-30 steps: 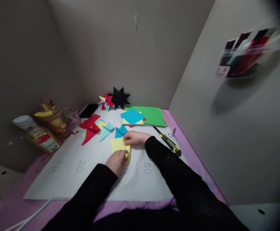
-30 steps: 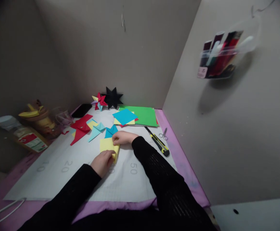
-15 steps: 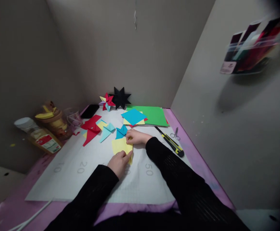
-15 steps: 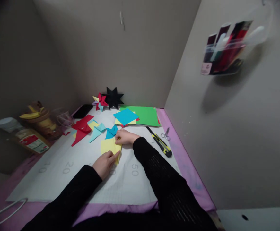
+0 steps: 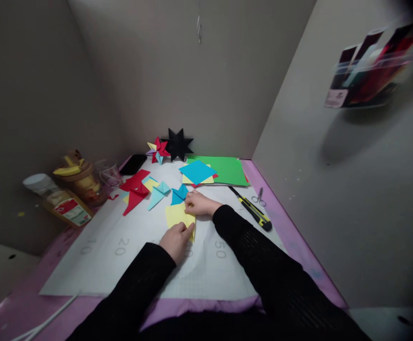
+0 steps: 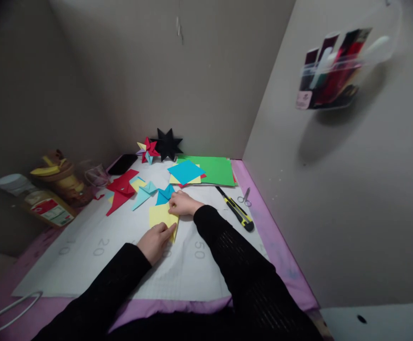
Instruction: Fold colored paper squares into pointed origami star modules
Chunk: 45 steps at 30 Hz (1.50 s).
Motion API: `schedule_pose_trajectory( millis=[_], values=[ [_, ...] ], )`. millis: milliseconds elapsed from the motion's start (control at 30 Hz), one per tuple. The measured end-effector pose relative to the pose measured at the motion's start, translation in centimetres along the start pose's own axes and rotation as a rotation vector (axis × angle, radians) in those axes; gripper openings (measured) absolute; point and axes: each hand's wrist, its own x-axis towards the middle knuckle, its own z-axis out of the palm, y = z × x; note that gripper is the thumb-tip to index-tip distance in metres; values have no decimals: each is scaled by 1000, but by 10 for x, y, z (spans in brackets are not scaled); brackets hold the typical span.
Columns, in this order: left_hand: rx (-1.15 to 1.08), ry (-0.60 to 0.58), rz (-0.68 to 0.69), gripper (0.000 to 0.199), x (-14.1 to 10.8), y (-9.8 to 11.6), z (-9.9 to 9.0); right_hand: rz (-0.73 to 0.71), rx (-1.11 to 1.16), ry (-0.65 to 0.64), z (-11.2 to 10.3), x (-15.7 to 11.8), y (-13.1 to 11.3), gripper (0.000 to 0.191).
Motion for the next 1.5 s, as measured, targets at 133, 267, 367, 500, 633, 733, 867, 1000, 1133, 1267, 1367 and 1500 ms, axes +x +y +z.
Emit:
schedule_pose_trajectory(
  millis=[133,267,367,500,633,733,867,1000,1133,1267,1367,1500],
  values=[
    [-5,-38,-11,46,1,1,-2,7,14,18,3,-1,1,10],
    [10,-96,-41,46,2,2,-5,8,29,32,5,-1,1,9],
    [19,-112,-45,45,2,3,-6,9,41,42,7,0,1,9],
    [33,-133,-61,43,2,5,-7,-6,79,46,4,-2,3,9],
    [36,-159,-74,43,3,6,-10,-58,162,87,-2,-6,6,6],
    [30,-162,-70,43,3,5,-10,-50,169,130,0,-5,7,9],
    [29,-159,-72,45,2,5,-8,-56,132,143,8,-1,9,7],
    [35,-180,-95,49,2,7,-9,-50,132,150,12,0,11,6],
    [51,-191,-122,48,2,10,-14,-49,125,154,14,0,12,6],
    [53,-199,-134,47,2,12,-18,-32,125,155,15,1,12,6],
    [65,-205,-140,48,3,12,-18,-32,123,163,15,1,11,6],
    [82,-217,-127,49,4,12,-18,-37,125,167,15,0,11,5]
  ],
)
